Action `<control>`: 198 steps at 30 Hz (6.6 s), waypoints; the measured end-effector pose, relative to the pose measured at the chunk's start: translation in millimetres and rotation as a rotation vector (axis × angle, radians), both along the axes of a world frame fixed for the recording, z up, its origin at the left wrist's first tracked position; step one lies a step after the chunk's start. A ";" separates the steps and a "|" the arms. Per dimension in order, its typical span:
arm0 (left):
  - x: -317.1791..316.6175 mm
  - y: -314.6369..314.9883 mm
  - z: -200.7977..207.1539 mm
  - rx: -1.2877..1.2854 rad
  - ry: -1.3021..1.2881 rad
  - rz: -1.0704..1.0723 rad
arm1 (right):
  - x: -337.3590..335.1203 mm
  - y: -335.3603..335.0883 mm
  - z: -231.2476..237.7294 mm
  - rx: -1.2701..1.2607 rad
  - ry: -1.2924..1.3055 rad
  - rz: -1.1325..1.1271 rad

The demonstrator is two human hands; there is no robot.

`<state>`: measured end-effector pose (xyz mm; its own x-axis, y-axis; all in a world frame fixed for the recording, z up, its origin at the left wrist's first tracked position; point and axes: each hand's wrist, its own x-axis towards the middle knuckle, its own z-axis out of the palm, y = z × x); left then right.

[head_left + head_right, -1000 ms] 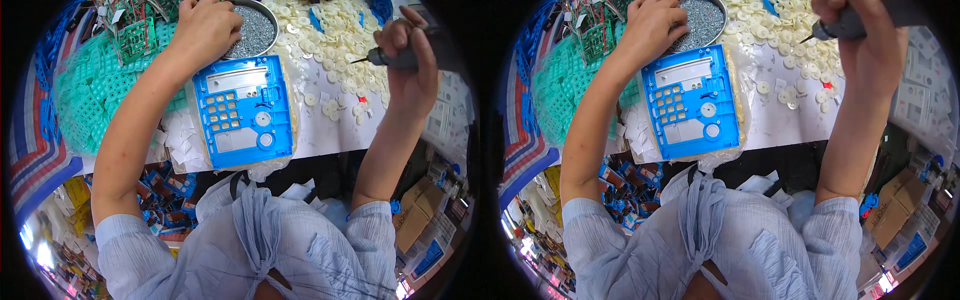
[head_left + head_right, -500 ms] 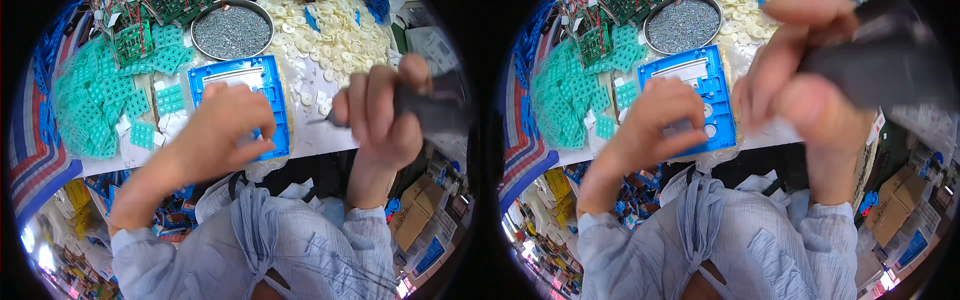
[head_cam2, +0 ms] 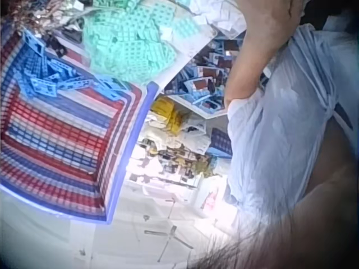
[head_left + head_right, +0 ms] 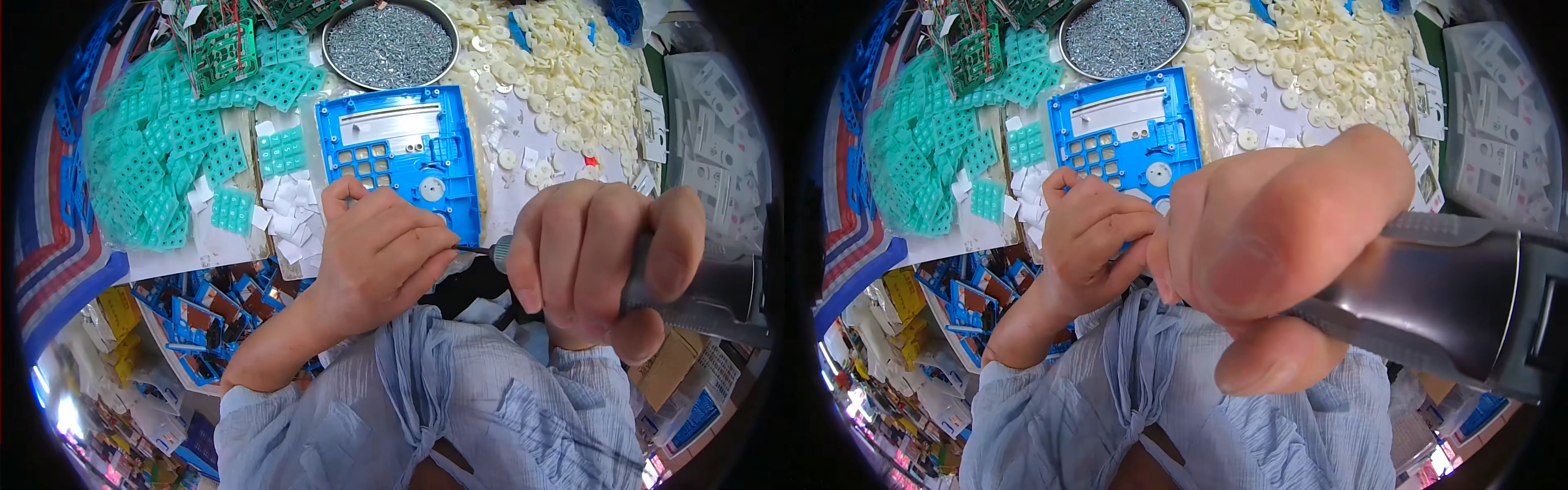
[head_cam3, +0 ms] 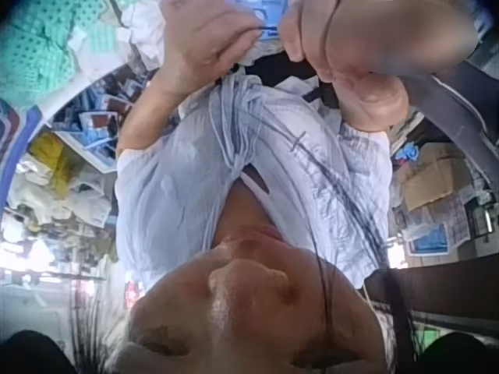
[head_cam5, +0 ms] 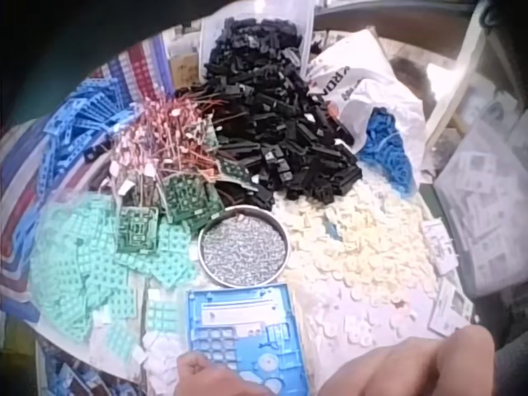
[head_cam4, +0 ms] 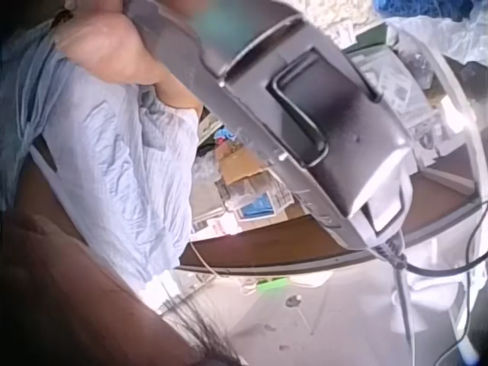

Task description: Assembling electronic components into a blue plastic toy casing using an electric screwdriver.

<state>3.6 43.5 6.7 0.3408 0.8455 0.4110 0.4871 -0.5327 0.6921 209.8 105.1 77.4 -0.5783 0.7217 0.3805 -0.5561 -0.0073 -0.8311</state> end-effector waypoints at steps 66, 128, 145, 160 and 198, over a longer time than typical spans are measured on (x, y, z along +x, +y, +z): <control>-53.4 -20.2 17.7 0.674 0.123 0.275 | -40.9 -1.4 -52.7 -0.403 -0.361 0.264; -94.9 17.5 5.3 0.006 0.642 -0.320 | -31.1 4.7 -45.7 1.113 -1.269 0.112; -141.8 117.7 18.9 0.261 0.955 0.602 | -24.2 -0.3 -38.9 1.069 -1.174 0.058; -213.7 22.7 19.5 -0.567 -1.588 0.372 | -38.0 31.6 -27.6 0.738 -0.677 -0.261; -93.0 -22.8 13.6 -0.390 -1.333 0.159 | -130.8 15.7 -11.3 -0.596 -0.268 0.138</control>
<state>-89.4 20.7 20.3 -0.2244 0.9714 0.0778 -0.6108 -0.2024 0.7655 79.0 120.8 66.1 -0.6994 0.6767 -0.2302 -0.2916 -0.5642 -0.7725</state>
